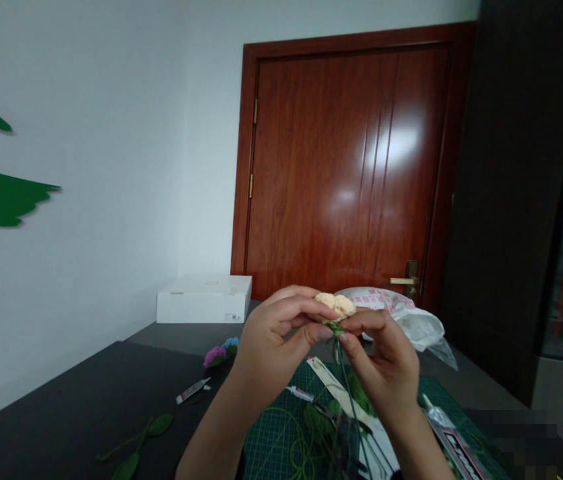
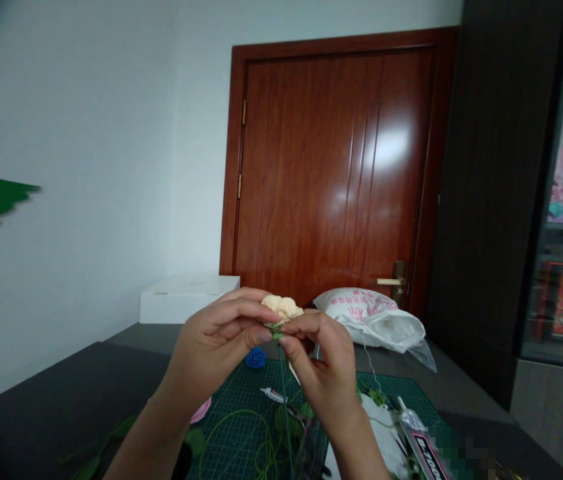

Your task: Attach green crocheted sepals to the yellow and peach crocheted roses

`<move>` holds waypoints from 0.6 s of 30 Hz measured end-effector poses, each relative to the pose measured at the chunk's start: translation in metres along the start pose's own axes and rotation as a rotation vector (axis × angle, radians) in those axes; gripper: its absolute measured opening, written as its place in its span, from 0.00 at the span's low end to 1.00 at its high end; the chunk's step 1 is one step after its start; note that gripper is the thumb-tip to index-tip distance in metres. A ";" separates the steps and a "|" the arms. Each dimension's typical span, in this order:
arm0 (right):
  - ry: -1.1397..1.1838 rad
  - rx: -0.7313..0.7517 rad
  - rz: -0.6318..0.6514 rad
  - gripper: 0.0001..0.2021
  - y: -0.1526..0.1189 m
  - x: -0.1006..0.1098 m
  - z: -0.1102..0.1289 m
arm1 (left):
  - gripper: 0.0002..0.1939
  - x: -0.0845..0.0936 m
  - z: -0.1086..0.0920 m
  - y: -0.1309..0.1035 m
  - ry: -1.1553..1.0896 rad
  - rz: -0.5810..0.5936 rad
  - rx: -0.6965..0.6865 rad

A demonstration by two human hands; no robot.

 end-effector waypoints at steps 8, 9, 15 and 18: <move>-0.025 0.017 0.065 0.03 0.003 0.001 0.003 | 0.11 0.001 -0.004 -0.001 0.144 -0.018 -0.011; -0.030 0.027 0.074 0.03 0.004 0.001 0.004 | 0.12 0.001 -0.004 -0.001 0.147 -0.019 -0.003; -0.081 0.043 0.073 0.04 0.006 0.001 0.006 | 0.10 -0.001 -0.004 0.002 0.084 -0.007 0.047; -0.094 0.063 0.072 0.04 0.006 0.001 0.006 | 0.08 -0.002 -0.002 0.003 0.036 0.004 0.057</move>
Point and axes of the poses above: each hand's wrist, its own y-axis towards the middle knuckle, its own x-axis out of the back of the hand, z = x × y, the point moved 2 cm from there along y, towards the middle knuckle, and after that the axes turned 1 degree about -y, right-handed, at the moved point
